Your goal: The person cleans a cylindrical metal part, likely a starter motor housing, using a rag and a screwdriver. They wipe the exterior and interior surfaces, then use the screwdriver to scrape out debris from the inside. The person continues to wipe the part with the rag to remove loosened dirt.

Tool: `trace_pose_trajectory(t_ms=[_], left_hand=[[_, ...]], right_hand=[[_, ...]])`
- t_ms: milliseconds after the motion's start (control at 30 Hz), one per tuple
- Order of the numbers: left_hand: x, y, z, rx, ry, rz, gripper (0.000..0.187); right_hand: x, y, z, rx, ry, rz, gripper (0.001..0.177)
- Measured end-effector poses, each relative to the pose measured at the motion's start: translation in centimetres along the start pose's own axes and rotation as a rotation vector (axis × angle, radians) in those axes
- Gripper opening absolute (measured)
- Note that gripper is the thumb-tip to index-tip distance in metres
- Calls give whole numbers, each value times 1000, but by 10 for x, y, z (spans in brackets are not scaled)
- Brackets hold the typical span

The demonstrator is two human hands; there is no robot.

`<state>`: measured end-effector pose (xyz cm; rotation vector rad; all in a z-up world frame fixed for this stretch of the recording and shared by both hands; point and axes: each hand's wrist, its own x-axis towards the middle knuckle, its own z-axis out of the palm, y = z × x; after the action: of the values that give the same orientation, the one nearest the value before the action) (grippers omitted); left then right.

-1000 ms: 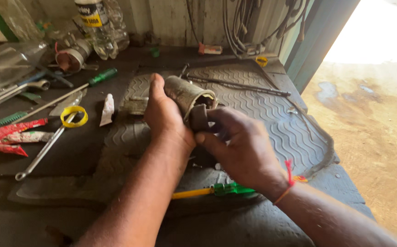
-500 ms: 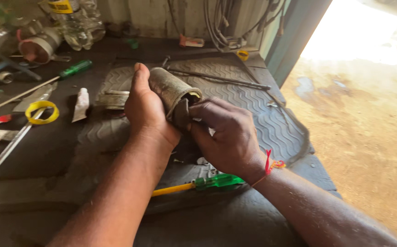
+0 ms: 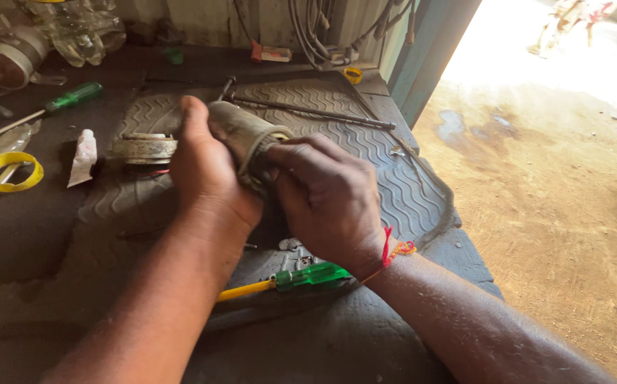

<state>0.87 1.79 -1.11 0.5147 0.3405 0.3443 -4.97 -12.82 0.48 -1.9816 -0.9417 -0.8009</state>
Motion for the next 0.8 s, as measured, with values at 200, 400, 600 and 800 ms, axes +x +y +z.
trace_pose_trajectory(t_ms=[200, 400, 600, 800], left_hand=[[16, 19, -12, -56, -111, 43, 43], [18, 18, -12, -16, -46, 55, 45], [22, 29, -14, -38, -65, 20, 48], [4, 15, -7, 143, -98, 18, 50]], right_hand=[[-1, -12, -2, -99, -82, -142, 32], [-6, -10, 1, -39, -210, -117, 36], [-3, -4, 0, -136, -437, -123, 79], [1, 2, 6, -123, -510, 15, 74]])
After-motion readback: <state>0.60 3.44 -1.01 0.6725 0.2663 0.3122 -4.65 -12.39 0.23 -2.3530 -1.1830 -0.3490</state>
